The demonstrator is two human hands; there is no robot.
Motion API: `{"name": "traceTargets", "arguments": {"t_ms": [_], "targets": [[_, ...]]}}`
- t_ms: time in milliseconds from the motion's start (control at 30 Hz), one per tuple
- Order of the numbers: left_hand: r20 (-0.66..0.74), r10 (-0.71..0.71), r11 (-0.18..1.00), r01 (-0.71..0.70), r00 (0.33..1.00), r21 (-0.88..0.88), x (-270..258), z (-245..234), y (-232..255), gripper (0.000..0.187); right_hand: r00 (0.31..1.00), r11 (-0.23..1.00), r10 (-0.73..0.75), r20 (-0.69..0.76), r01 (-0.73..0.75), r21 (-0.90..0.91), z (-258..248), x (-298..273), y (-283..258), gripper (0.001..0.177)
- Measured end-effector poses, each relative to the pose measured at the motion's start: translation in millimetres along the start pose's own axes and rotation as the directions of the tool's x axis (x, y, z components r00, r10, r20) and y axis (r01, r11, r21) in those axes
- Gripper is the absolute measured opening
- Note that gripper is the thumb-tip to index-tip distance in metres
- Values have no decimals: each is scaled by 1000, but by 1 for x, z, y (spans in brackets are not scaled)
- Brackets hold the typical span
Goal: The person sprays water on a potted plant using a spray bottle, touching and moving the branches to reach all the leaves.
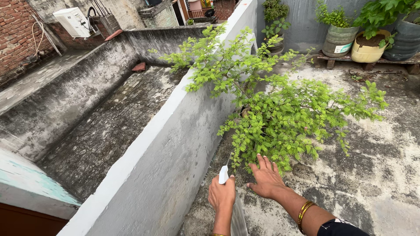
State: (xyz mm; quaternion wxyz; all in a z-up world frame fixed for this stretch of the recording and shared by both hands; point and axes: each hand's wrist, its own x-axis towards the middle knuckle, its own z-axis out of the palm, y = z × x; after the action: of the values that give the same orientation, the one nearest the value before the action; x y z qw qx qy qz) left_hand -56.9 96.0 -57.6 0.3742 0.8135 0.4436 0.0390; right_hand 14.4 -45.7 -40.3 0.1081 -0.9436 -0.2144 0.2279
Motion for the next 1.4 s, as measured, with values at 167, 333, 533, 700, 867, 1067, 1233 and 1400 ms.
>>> {"name": "traceTargets", "arguments": {"t_ms": [167, 333, 533, 700, 867, 1067, 1233, 1400], "targets": [[-31, -1, 1000, 1, 1000, -11, 6, -1, -10, 49, 1000, 999, -19, 8, 20, -35, 1, -3, -5, 83], [17, 33, 999, -32, 999, -23, 5, 4, -18, 47, 999, 999, -32, 13, 33, -41, 4, -4, -8, 82], [9, -9, 1000, 9, 1000, 13, 11, 9, -23, 49, 998, 999, -27, 49, 29, -42, 5, -4, -2, 82], [48, 24, 1000, -24, 999, 11, -3, 4, -10, 49, 1000, 1000, 2, 7, -2, -19, 3, -6, 4, 81], [148, 39, 999, -40, 988, 5, -4, 7, 4, 44, 995, 989, 82, -65, -89, -118, -9, -9, 13, 74], [54, 147, 988, -145, 988, -44, -12, 23, 16, 53, 976, 984, 175, -131, -179, -16, -17, -16, 34, 79], [127, 104, 993, -111, 986, 49, -24, 27, 34, 39, 983, 988, 135, -120, -143, -55, -18, -26, 55, 75], [-16, 255, 964, -255, 967, -73, -44, 44, 52, 39, 994, 992, 66, -90, -76, -104, -25, -38, 79, 68]]}}
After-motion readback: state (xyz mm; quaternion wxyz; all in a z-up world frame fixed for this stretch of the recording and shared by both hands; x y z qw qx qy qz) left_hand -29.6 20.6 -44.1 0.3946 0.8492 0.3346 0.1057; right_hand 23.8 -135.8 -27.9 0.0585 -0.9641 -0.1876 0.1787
